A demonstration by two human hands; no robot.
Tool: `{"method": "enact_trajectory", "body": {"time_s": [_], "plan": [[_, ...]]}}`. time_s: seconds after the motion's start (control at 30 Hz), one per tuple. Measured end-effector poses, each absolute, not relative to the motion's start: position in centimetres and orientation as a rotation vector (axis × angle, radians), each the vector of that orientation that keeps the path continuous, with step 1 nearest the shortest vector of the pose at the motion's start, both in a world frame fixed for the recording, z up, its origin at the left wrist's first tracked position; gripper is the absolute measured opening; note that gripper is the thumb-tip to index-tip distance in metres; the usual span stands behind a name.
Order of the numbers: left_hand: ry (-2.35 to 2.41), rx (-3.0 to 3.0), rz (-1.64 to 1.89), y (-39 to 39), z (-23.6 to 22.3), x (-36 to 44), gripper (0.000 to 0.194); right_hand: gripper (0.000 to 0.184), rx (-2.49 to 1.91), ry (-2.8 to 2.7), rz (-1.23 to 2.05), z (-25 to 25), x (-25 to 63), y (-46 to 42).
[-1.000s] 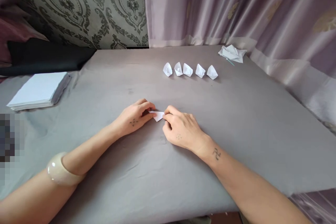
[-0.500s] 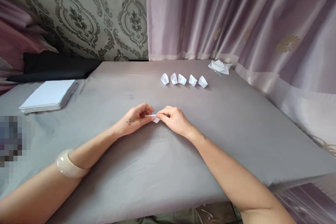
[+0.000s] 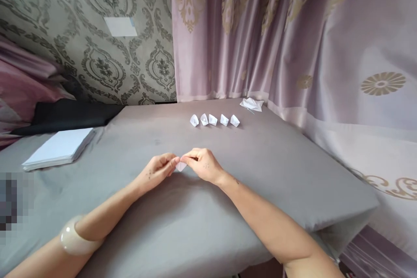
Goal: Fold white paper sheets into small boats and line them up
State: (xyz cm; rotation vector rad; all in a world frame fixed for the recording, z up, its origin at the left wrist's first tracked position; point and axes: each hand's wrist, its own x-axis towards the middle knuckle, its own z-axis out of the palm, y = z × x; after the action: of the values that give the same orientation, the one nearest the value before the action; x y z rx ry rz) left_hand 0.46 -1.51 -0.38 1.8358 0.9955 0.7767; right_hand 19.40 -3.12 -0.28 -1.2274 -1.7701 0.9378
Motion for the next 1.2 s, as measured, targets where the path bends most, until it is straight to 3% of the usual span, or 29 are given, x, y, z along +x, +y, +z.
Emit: {"method": "enact_trajectory", "body": {"time_s": [0.13, 0.4, 0.67, 0.97, 1.2], "plan": [[0.952, 1.459, 0.829, -1.8, 0.3, 1.3, 0.042, 0.028, -1.221, -1.567, 0.956, -0.1, 18.6, -3.4], [0.996, 1.502, 0.994, -2.5, 1.0, 1.6, 0.044, 0.037, -1.055, -1.289, 1.43, -0.4, 17.6, -3.8], [0.728, 1.094, 0.941, -1.9, -0.1, 1.3, 0.028, 0.03, -0.931, -0.885, 1.775, -0.6, 17.6, -3.4], [0.73, 1.042, 0.894, -1.8, -0.3, 1.5, 0.024, 0.03, -1.092, -1.081, 1.678, -0.3, 17.7, -3.7], [0.755, 1.029, 0.872, -1.6, -0.4, 1.3, 0.022, 0.058, -1.246, -1.478, 1.463, 0.3, 18.5, -4.0]]}}
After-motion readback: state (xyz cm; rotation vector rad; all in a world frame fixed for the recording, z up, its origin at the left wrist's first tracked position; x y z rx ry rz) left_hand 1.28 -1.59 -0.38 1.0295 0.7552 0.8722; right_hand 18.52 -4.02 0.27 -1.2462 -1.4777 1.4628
